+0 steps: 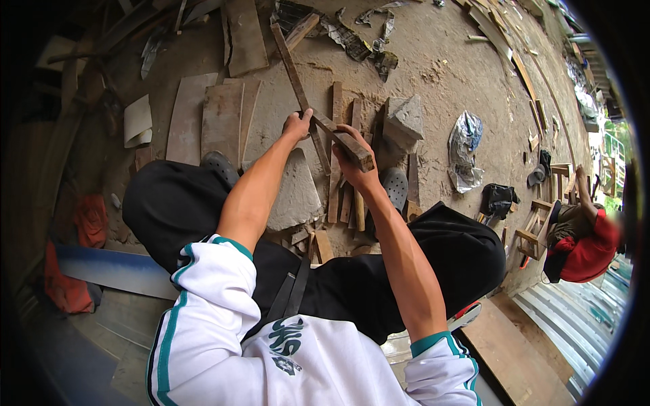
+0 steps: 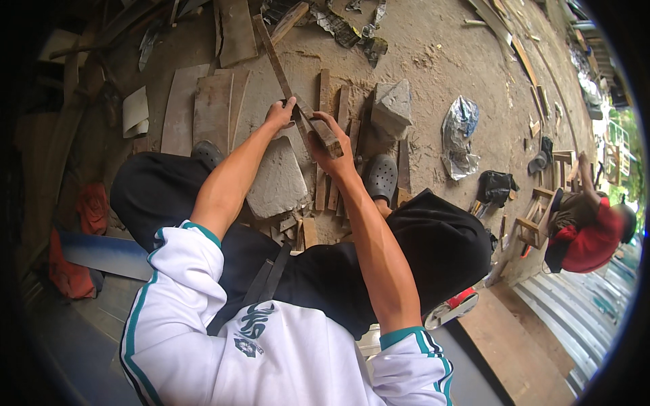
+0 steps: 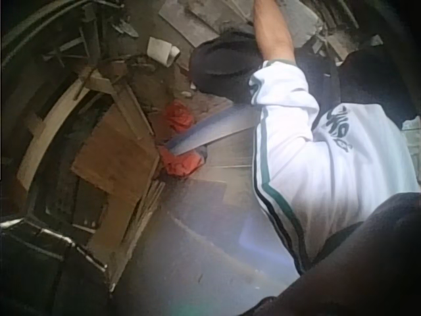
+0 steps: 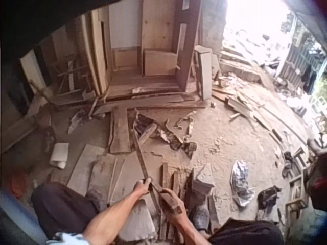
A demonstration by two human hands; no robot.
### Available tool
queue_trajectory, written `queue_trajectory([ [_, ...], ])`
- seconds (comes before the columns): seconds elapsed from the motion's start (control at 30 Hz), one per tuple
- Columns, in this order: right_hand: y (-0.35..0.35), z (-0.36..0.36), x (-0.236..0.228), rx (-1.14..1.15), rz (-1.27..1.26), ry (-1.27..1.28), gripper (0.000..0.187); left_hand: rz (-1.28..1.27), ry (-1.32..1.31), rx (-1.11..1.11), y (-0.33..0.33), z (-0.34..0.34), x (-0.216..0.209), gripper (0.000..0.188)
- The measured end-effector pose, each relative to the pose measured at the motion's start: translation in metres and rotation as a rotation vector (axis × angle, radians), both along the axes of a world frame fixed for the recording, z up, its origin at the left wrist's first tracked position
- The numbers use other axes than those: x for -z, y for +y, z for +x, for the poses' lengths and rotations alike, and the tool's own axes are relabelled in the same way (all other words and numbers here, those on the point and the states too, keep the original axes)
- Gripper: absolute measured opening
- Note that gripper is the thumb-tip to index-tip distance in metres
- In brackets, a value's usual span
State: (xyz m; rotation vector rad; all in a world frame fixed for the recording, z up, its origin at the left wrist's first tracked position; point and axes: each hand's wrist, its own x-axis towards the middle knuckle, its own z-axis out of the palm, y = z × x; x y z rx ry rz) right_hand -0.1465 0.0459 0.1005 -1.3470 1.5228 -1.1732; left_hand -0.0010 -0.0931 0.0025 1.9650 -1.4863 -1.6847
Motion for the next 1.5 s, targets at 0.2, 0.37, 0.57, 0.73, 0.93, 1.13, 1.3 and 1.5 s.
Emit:
queue_trajectory([
  [0.2,0.005,0.000,0.003,0.018,-0.031,0.050,0.041,-0.009,-0.022,-0.016,0.005,-0.005,-0.001,0.074],
  [0.37,0.010,0.008,-0.002,-0.030,-0.050,0.027,0.042,-0.100,-0.002,-0.116,0.005,0.004,0.039,0.065],
  [0.57,0.018,0.012,-0.006,-0.053,-0.029,0.029,0.041,-0.016,0.158,-0.154,0.004,0.008,0.052,0.058],
  [0.73,0.020,0.009,-0.004,-0.051,-0.044,0.048,0.041,-0.006,0.106,-0.119,0.007,0.004,0.039,0.059],
  [0.93,0.019,0.010,-0.008,-0.064,0.022,0.043,0.041,-0.108,0.026,-0.059,0.002,0.011,0.069,0.067],
  [1.13,0.016,0.004,0.000,-0.037,-0.019,0.052,0.042,-0.230,-0.134,0.119,0.002,0.004,0.070,0.074],
  [1.3,0.009,0.005,-0.001,-0.028,0.030,0.037,0.041,-0.187,-0.055,0.058,0.004,0.008,0.071,0.074],
  [1.5,0.004,-0.003,0.009,-0.004,-0.010,0.001,0.040,-0.165,-0.059,0.140,0.007,0.002,0.048,0.069],
])
